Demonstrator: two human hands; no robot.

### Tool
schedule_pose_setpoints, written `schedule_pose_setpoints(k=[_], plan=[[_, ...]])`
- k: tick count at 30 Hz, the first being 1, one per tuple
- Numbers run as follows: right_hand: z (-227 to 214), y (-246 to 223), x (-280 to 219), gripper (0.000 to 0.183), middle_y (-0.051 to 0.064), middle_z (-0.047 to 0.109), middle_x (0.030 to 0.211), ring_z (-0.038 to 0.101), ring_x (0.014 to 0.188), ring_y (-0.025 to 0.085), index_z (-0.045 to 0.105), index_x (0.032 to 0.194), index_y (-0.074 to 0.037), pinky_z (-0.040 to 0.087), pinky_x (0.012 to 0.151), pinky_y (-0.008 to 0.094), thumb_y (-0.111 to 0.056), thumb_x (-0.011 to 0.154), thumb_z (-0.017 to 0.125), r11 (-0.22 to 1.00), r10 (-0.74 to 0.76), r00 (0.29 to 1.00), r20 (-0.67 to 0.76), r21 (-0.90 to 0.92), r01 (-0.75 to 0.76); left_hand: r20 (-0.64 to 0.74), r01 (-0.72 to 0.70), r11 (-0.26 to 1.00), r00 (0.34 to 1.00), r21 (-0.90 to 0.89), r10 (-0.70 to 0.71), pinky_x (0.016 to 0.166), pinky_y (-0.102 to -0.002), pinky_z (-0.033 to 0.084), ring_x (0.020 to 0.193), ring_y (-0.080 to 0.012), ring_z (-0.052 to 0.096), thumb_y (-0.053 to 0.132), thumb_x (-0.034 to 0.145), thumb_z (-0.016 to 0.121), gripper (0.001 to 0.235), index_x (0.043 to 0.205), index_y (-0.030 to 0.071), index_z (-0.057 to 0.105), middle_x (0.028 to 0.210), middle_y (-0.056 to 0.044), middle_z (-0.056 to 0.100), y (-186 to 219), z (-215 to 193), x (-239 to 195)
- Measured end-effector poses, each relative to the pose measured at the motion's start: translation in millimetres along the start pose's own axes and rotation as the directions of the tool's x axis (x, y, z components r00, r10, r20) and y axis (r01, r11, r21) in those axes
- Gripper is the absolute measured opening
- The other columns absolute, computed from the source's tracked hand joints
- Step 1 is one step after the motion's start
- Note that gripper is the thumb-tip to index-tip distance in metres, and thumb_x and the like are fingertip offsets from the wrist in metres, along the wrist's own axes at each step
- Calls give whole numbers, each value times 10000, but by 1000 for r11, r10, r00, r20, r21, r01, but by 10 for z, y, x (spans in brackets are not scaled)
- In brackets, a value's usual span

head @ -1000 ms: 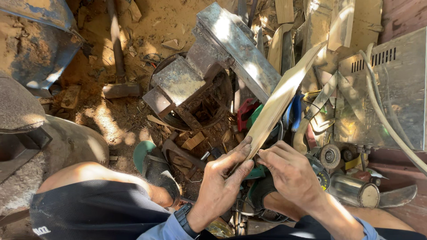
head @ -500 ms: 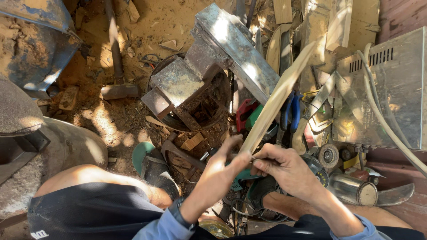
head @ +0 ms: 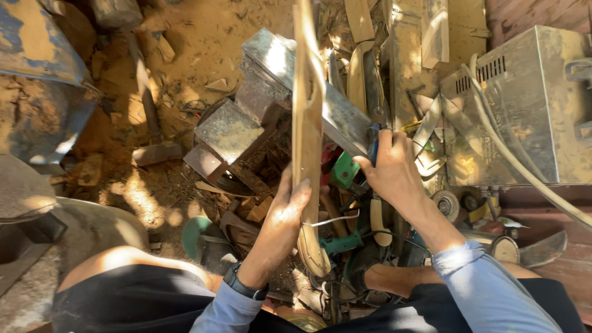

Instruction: The person assembles a curved wooden piece by inserting a wire through pre-drilled holes and securing it with pliers. They use a power drill to create holes and repeatedly adjust the wire to ensure it is properly seated.

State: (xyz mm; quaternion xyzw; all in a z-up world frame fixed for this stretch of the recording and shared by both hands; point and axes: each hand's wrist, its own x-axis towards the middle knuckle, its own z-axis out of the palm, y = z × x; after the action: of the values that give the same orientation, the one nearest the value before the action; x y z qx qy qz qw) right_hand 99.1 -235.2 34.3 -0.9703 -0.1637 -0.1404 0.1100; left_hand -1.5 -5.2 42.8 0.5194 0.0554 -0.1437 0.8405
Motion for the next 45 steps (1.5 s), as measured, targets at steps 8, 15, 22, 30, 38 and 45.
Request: schedule_pose_setpoints(k=[8, 15, 22, 30, 38, 45], plan=[[-412, -26, -35, 491, 288, 691, 900, 668, 836, 438, 658, 1007, 22, 511, 776, 491, -459, 929, 726, 813, 516, 792, 325, 106, -573, -137, -105, 961, 988, -258, 71, 653, -402, 631, 819, -250, 725, 398, 1070, 424, 508, 1521, 221, 268, 1077, -159, 668, 207, -234, 4], [-1131, -520, -499, 310, 164, 668, 1084, 656, 952, 352, 663, 988, -4, 529, 821, 429, -213, 791, 779, 969, -141, 989, 47, 210, 128, -71, -231, 935, 973, -271, 219, 896, -306, 549, 957, -141, 630, 283, 1125, 544, 339, 1223, -24, 650, 1117, -121, 666, 15, -240, 66], [-1060, -865, -535, 353, 199, 643, 1173, 599, 1089, 368, 629, 935, 50, 514, 924, 461, -197, 731, 777, 939, -344, 911, 229, 98, 330, -41, -231, 946, 973, -229, 228, 969, -310, 537, 1062, -143, 630, 253, 1085, 544, 292, 1157, -17, 630, 1288, -106, 678, 5, -145, 58], [-1042, -906, -573, 393, 213, 609, 1180, 576, 1082, 377, 626, 973, 50, 486, 922, 491, -252, 762, 763, 926, -378, 897, 230, 101, 365, -54, -244, 969, 968, 45, 247, 937, -302, 527, 1038, -132, 603, 230, 1097, 534, 279, 1132, -18, 657, 1212, -101, 679, 5, -113, 32], [-1017, -894, -564, 355, 203, 596, 1081, 568, 1002, 379, 612, 916, 10, 492, 851, 488, -257, 748, 774, 921, -390, 883, 262, 98, 378, -4, -250, 959, 967, 131, 253, 1023, -287, 477, 1141, -106, 601, 346, 1068, 537, 338, 1070, 34, 668, 1241, -31, 697, 159, -114, -42], [-991, -906, -546, 369, 184, 568, 887, 610, 810, 366, 570, 802, -10, 497, 683, 476, -262, 717, 826, 917, -386, 895, 223, 201, 345, 84, -117, 980, 991, 161, 104, 698, -247, 542, 790, -96, 688, 190, 866, 805, 206, 965, 45, 697, 857, -32, 731, 330, -105, -126]])
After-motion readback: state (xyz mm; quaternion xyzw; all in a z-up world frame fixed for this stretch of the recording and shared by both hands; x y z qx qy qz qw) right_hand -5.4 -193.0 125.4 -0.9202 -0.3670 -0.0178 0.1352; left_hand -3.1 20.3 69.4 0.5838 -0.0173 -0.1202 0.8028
